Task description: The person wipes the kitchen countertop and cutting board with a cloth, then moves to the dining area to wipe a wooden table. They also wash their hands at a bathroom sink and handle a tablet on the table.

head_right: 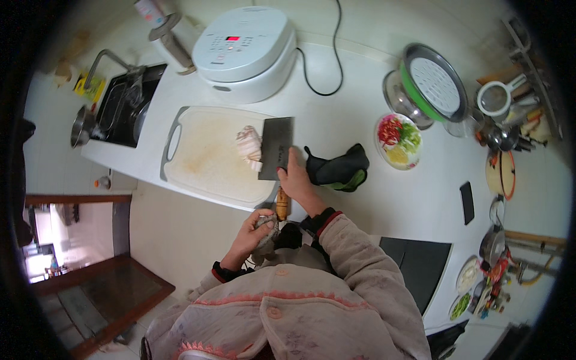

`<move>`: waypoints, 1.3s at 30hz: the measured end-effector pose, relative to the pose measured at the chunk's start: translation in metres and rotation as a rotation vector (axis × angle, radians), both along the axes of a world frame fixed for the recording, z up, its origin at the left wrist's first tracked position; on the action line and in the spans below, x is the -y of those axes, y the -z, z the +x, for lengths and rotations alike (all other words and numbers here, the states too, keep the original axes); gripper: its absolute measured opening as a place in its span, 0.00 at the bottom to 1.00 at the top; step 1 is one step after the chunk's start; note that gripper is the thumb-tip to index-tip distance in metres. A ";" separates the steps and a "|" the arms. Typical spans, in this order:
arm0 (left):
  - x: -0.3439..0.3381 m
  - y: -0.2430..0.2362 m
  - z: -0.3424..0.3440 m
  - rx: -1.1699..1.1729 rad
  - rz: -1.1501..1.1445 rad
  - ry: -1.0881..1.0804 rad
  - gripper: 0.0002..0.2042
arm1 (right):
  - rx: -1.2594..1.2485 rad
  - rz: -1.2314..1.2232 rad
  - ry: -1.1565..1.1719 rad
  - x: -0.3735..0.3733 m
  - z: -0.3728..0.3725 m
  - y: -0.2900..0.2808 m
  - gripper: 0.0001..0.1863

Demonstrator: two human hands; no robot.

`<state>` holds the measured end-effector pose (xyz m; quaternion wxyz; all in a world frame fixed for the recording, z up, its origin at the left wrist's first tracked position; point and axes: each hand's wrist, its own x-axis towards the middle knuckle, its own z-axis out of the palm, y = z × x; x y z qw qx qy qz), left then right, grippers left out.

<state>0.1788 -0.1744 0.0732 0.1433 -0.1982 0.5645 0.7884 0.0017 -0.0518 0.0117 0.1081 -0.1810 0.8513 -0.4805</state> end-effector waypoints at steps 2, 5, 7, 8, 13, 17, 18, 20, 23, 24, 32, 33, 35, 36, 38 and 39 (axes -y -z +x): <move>0.002 0.003 -0.008 -0.007 0.007 0.027 0.13 | 0.085 0.201 -0.020 -0.003 -0.002 -0.006 0.36; 0.005 0.007 -0.019 -0.031 -0.013 0.095 0.14 | 0.090 0.234 -0.076 -0.006 -0.006 -0.015 0.30; 0.011 0.004 -0.021 -0.002 -0.021 0.136 0.14 | 0.085 0.240 -0.106 -0.006 -0.006 -0.022 0.30; 0.015 0.001 -0.022 0.019 -0.019 0.168 0.15 | 0.136 0.278 -0.117 -0.007 -0.005 -0.027 0.31; 0.035 -0.034 -0.025 -0.061 0.051 0.189 0.16 | -0.148 -0.007 -0.034 -0.037 0.006 -0.057 0.15; 0.037 -0.056 -0.042 -0.054 0.243 0.135 0.13 | -0.272 -0.074 0.176 -0.110 0.017 -0.083 0.13; 0.030 -0.057 -0.047 -0.077 0.266 0.148 0.11 | -0.240 -0.037 0.246 -0.132 0.022 -0.089 0.13; 0.012 -0.057 -0.056 -0.151 0.349 0.126 0.09 | -0.198 0.003 0.363 -0.174 0.030 -0.098 0.12; -0.032 -0.054 -0.073 -0.083 0.318 0.051 0.11 | 0.016 -0.029 0.547 -0.223 0.050 -0.104 0.12; -0.047 -0.055 -0.081 -0.075 0.351 0.026 0.12 | 0.042 -0.053 0.525 -0.234 0.056 -0.103 0.12; -0.196 -0.057 -0.128 -0.172 0.523 0.049 0.11 | 0.446 -0.518 0.158 -0.266 0.077 -0.082 0.23; -0.216 -0.054 -0.130 -0.146 0.488 0.031 0.14 | 0.391 -0.589 0.121 -0.274 0.076 -0.081 0.25; -0.243 -0.049 -0.132 -0.190 0.277 0.190 0.19 | 0.334 -0.582 0.067 -0.293 0.065 -0.077 0.30; -0.255 -0.046 -0.134 -0.132 0.163 0.247 0.19 | 0.320 -0.580 0.085 -0.314 0.060 -0.077 0.30; -0.266 -0.038 -0.137 -0.313 -0.049 0.238 0.22 | 0.391 -0.552 0.146 -0.357 0.052 -0.075 0.30; -0.264 -0.033 -0.139 -0.417 -0.375 0.172 0.22 | 0.392 -0.550 0.183 -0.374 0.046 -0.072 0.30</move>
